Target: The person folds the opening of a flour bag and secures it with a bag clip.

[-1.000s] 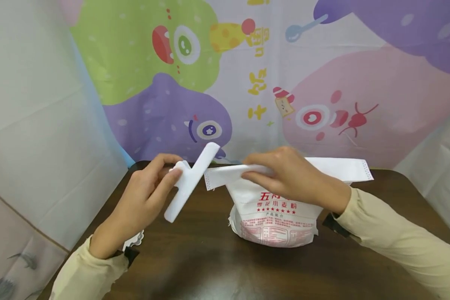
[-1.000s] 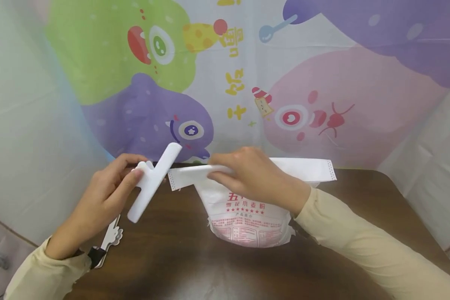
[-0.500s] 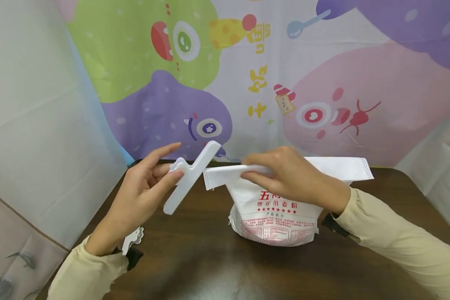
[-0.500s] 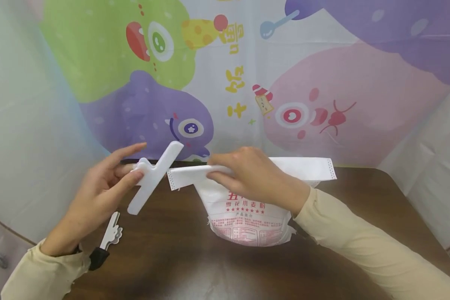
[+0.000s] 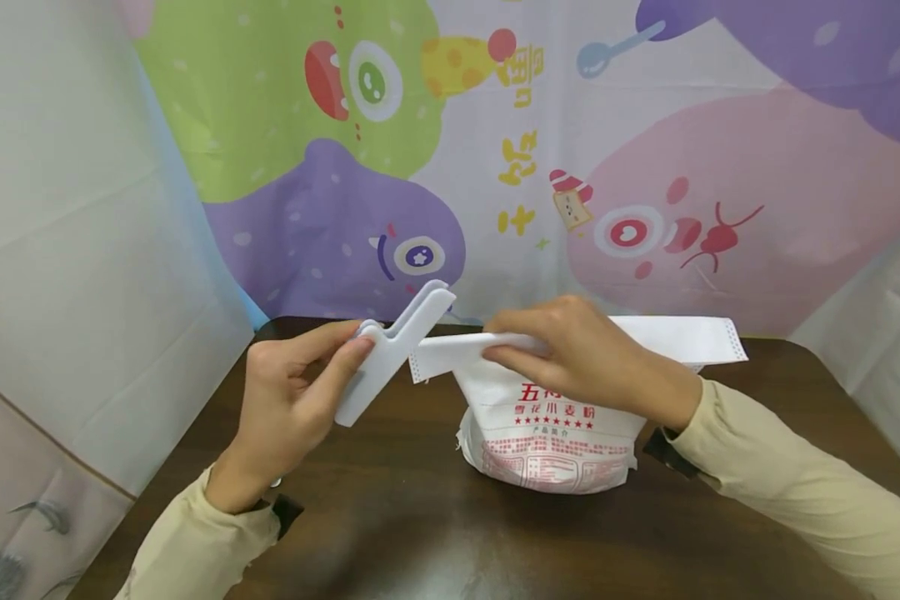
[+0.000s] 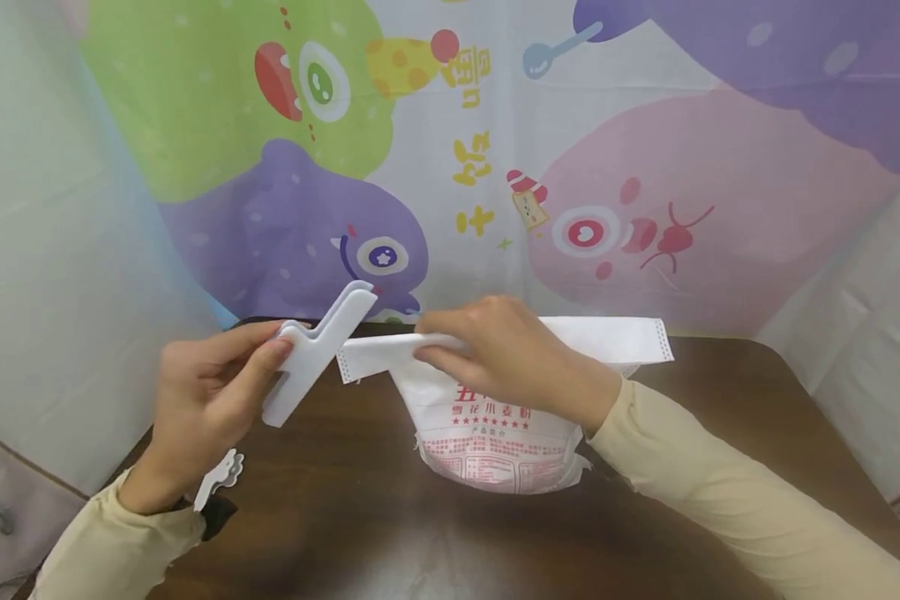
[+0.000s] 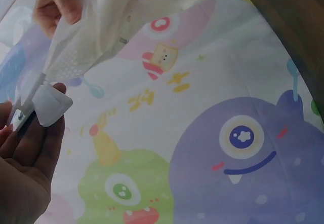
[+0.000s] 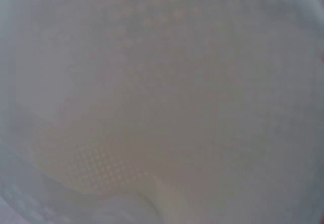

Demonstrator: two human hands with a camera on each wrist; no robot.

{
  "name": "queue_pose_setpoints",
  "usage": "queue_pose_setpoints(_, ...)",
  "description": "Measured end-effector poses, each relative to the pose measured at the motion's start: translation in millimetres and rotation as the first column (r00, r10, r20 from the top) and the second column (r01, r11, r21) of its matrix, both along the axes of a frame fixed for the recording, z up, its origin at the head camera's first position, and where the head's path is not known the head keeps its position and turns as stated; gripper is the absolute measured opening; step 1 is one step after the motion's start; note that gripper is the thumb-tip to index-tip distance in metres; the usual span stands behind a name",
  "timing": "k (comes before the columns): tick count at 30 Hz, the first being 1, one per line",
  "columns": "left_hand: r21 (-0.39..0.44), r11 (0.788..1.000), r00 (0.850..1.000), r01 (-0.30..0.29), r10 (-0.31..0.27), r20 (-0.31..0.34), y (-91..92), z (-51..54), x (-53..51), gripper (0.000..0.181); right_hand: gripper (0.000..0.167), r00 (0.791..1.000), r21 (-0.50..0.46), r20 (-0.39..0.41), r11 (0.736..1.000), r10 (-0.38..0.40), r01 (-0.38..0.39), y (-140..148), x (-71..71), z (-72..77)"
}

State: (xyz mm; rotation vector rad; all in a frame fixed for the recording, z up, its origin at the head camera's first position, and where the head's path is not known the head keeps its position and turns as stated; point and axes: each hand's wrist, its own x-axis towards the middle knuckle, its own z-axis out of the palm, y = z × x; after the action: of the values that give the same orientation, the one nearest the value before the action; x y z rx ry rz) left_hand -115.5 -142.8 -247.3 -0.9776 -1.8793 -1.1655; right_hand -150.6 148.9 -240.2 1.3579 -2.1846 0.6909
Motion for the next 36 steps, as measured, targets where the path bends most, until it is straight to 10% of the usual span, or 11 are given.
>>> queue_pose_setpoints(10, -0.116, 0.993, 0.997, 0.0, -0.008, -0.074, 6.1, 2.0, -4.4, 0.011, 0.017, 0.972, -0.032, 0.192, 0.991, 0.135, -0.131, 6, -3.1, 3.2)
queue_pose_setpoints(19, -0.285, 0.958, 0.987, -0.033, -0.013, -0.161, 8.4, 16.3, -0.8, 0.027, 0.008, 0.854, -0.01, 0.507, 0.992, 0.115, -0.128, 7, -15.5, 15.6)
queue_pose_setpoints(28, -0.485, 0.874, 0.992, 0.036, -0.089, -0.088, 19.6, 27.4, -0.2, 0.011, 0.003, 0.876, 0.039, 0.475, 0.992, 0.085, -0.118, 6, -11.3, 18.3)
queue_pose_setpoints(36, -0.497, 0.868, 0.989, 0.01, -0.08, -0.121, 24.0, 22.6, -2.3, 0.016, 0.021, 0.931, 0.074, 0.352, 0.995, -0.095, 0.074, 12, -5.9, 22.3)
